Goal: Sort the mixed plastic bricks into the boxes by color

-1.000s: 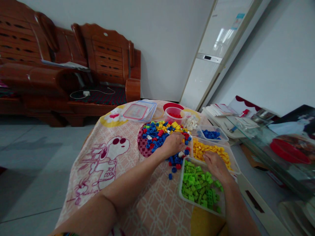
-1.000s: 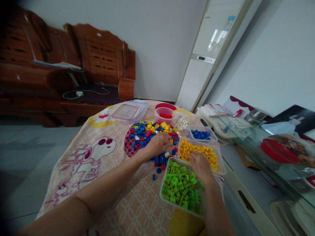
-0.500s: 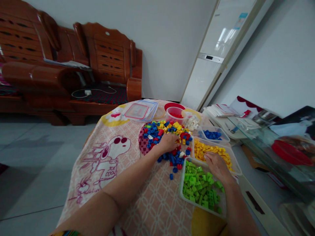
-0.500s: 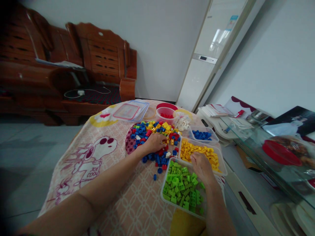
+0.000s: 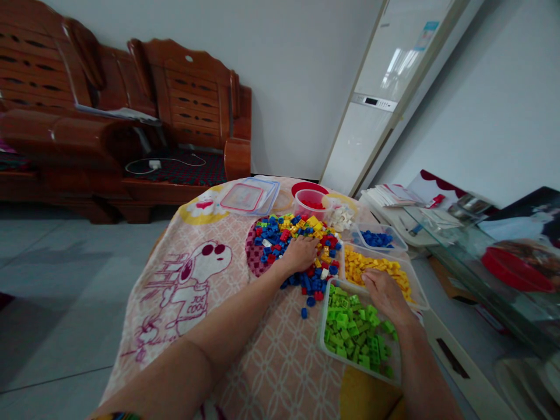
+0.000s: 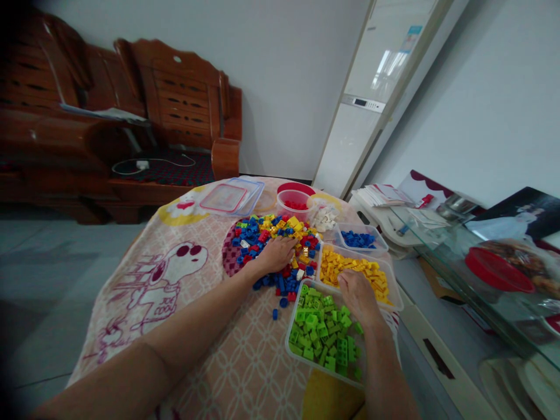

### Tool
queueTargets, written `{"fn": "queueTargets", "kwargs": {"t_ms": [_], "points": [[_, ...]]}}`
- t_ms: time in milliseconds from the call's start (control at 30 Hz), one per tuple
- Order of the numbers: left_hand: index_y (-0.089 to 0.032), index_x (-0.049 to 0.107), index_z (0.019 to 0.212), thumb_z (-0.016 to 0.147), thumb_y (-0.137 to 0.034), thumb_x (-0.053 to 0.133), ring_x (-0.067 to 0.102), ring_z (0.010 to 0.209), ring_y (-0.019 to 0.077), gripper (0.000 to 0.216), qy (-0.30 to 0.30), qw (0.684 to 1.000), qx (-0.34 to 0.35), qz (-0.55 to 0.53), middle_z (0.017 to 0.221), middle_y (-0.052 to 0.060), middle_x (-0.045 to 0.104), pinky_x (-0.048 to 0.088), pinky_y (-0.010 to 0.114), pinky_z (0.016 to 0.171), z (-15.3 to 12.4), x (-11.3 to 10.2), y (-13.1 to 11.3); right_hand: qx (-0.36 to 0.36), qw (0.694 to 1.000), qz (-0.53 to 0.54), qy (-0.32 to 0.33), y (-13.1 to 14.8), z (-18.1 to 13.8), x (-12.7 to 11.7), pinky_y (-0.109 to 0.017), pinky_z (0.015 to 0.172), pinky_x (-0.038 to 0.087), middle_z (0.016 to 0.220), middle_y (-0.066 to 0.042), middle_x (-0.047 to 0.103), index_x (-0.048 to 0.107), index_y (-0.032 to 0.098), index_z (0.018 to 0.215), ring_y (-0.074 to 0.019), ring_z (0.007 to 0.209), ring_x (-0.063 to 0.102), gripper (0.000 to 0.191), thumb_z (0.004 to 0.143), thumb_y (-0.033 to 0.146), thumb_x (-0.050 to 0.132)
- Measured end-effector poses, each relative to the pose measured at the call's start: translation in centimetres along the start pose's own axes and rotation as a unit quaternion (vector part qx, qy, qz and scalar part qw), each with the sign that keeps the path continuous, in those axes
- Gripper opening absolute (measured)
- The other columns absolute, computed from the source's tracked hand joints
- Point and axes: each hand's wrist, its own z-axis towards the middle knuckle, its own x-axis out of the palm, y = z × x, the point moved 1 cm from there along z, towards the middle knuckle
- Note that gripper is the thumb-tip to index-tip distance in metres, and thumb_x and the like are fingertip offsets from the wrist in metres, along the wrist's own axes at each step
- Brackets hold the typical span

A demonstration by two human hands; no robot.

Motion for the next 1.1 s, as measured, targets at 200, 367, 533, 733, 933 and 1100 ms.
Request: {"fn": "queueTargets", "kwargs": {"t_ms": [200, 367, 533, 733, 933, 1100], "points": [[-0.023, 0.073, 0.098, 0.083, -0.018, 0.047, 0.064, 0.090, 0.0159, 0.031, 0.064, 0.989, 0.040, -0.128, 0.099, 0.000, 0.073, 0.048, 0.025, 0.083, 0.4, -1.6, 0.4, 0.001, 1.000, -0.005, -0.014, 0.2, -0.2, 0.0, -0.029, 0.079, 0.040, 0.086, -0.009, 0.067, 0.063, 0.018, 0.079, -0.0202, 0.085, 0.059, 0.034, 0.093, 0.028, 0.033], [-0.017, 0.073, 0.095, 0.079, -0.011, 0.045, 0.065, 0.085, 0.0136, 0.033, -0.038, 0.970, -0.025, -0.240, 0.092, 0.000, 0.074, 0.049, 0.021, 0.079, 1.0, -2.4, 1.4, -0.005, 1.000, -0.002, -0.003, 0.4, -0.1, -0.3, -0.028, 0.078, 0.040, 0.080, -0.007, 0.065, 0.062, 0.019, 0.074, -0.0190, 0.080, 0.058, 0.036, 0.093, 0.028, 0.032], [-0.018, 0.068, 0.106, 0.085, -0.016, 0.045, 0.063, 0.101, 0.0176, 0.031, -0.044, 0.985, -0.030, -0.163, 0.108, 0.004, 0.070, 0.047, 0.027, 0.091, 0.8, -1.2, 1.4, -0.003, 1.000, 0.001, -0.005, 0.1, -0.1, -0.1, -0.028, 0.079, 0.039, 0.082, -0.008, 0.065, 0.063, 0.018, 0.076, -0.0187, 0.082, 0.058, 0.036, 0.093, 0.029, 0.032], [-0.024, 0.053, 0.130, 0.090, -0.046, 0.046, 0.060, 0.107, 0.0283, 0.046, 0.027, 0.999, 0.023, -0.016, 0.119, 0.011, 0.065, 0.044, 0.042, 0.091, -0.4, -0.2, -0.7, -0.002, 1.000, 0.002, -0.008, 0.3, -0.1, -0.1, -0.028, 0.078, 0.039, 0.084, -0.008, 0.066, 0.063, 0.018, 0.077, -0.0186, 0.082, 0.058, 0.037, 0.093, 0.029, 0.032], [-0.025, 0.068, 0.106, 0.085, -0.030, 0.056, 0.061, 0.106, 0.0201, 0.025, 0.085, 0.986, 0.089, -0.108, 0.117, 0.001, 0.067, 0.042, 0.030, 0.091, -0.2, -1.5, -0.5, -0.004, 1.000, 0.004, -0.004, 0.5, -0.1, -0.3, -0.028, 0.078, 0.039, 0.082, -0.008, 0.065, 0.062, 0.018, 0.075, -0.0189, 0.082, 0.058, 0.036, 0.092, 0.028, 0.032], [-0.019, 0.072, 0.096, 0.072, -0.013, 0.063, 0.064, 0.091, 0.0153, 0.027, 0.102, 0.966, 0.085, -0.223, 0.099, 0.000, 0.072, 0.045, 0.021, 0.082, 0.4, -2.2, 0.2, 0.004, 1.000, 0.009, -0.007, 0.4, -0.1, -0.3, -0.029, 0.078, 0.039, 0.079, -0.007, 0.064, 0.062, 0.018, 0.076, -0.0187, 0.080, 0.057, 0.035, 0.092, 0.029, 0.032]]}}
